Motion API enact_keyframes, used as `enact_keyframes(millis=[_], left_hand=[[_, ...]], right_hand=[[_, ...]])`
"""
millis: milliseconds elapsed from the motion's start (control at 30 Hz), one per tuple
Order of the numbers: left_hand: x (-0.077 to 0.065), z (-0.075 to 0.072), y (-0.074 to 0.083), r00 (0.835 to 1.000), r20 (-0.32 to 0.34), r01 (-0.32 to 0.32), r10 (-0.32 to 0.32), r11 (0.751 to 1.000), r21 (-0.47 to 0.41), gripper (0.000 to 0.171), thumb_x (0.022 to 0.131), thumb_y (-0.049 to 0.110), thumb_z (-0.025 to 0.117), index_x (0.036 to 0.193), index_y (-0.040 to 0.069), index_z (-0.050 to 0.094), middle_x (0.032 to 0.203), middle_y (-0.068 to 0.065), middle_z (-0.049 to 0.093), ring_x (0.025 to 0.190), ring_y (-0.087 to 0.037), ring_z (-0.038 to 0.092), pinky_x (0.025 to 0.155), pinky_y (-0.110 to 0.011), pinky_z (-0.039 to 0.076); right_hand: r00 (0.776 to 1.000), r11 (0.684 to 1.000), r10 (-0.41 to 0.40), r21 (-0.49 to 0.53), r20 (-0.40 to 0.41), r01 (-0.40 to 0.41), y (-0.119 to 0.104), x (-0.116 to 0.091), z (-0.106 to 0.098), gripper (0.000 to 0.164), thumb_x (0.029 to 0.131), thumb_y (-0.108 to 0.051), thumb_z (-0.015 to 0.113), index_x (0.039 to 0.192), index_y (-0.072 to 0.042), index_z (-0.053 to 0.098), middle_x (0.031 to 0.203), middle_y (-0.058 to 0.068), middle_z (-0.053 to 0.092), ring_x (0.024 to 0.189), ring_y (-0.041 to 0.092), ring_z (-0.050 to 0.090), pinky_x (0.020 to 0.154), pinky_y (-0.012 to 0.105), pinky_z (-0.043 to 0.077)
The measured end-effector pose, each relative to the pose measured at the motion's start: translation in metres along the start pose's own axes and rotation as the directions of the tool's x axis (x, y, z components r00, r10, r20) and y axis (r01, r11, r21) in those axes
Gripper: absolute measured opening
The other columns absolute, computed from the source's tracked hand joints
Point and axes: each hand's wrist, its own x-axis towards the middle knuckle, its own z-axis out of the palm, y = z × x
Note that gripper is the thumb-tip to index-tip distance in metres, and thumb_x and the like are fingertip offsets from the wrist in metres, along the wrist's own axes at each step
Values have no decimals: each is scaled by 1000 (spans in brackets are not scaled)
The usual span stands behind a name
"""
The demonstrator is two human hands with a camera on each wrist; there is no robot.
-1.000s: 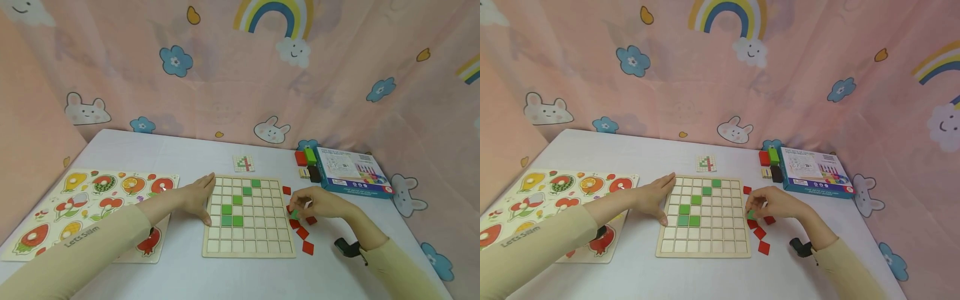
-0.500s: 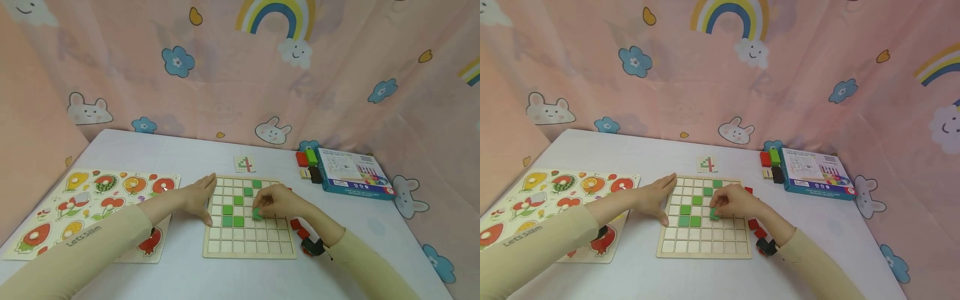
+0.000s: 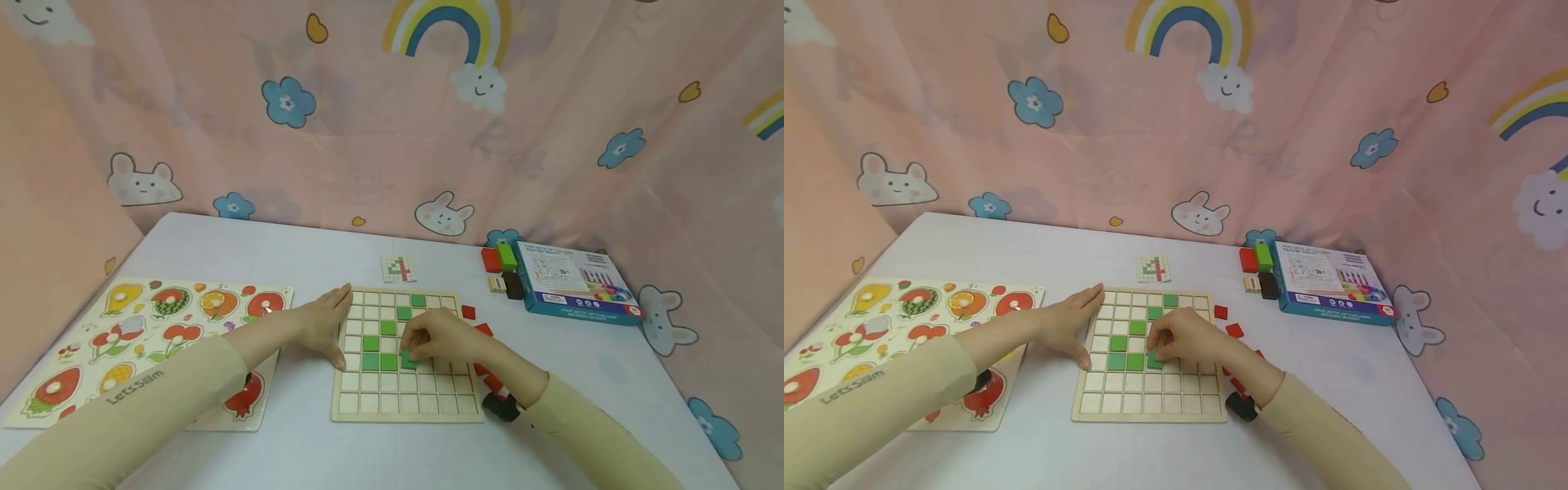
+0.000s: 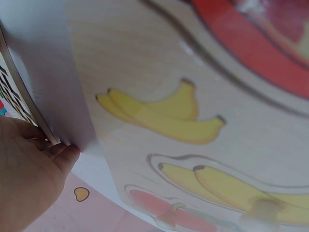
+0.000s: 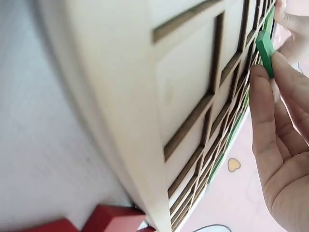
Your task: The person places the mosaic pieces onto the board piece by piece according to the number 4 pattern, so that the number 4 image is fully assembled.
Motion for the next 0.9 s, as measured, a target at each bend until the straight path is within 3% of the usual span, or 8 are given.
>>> enact_keyframes(millis=[467, 733, 900], left_hand=[[-1, 0, -1, 1000, -1, 2, -2, 1000, -6, 133, 68, 52, 85, 156, -8, 4, 166, -24, -6, 155, -42, 1, 128, -52, 14], [-2, 0, -1, 1000, 2, -2, 2, 1000, -9, 134, 68, 53, 84, 156, -7, 3, 166, -23, -6, 155, -42, 1, 128, -52, 14], [-1, -1, 1, 1000, 7, 8, -8, 1000, 4, 134, 68, 53, 84, 157, -5, 2, 167, -21, -8, 156, -40, 0, 128, -50, 13]], right_hand=[[999, 997, 21, -69, -31, -23, -3, 0, 5, 7, 85, -15, 77, 87, -21, 75, 76, -12, 67, 76, 7, 57, 68, 19, 51], [990, 997, 49, -53, -129, -56, 7, -7, -15, 8, 89, -12, 72, 96, -16, 74, 85, -5, 68, 81, 10, 58, 71, 21, 51], [970, 989, 107, -75, -218, -126, 27, -15, -32, 12, 90, -14, 70, 102, -13, 74, 90, -1, 69, 83, 12, 59, 73, 22, 52]])
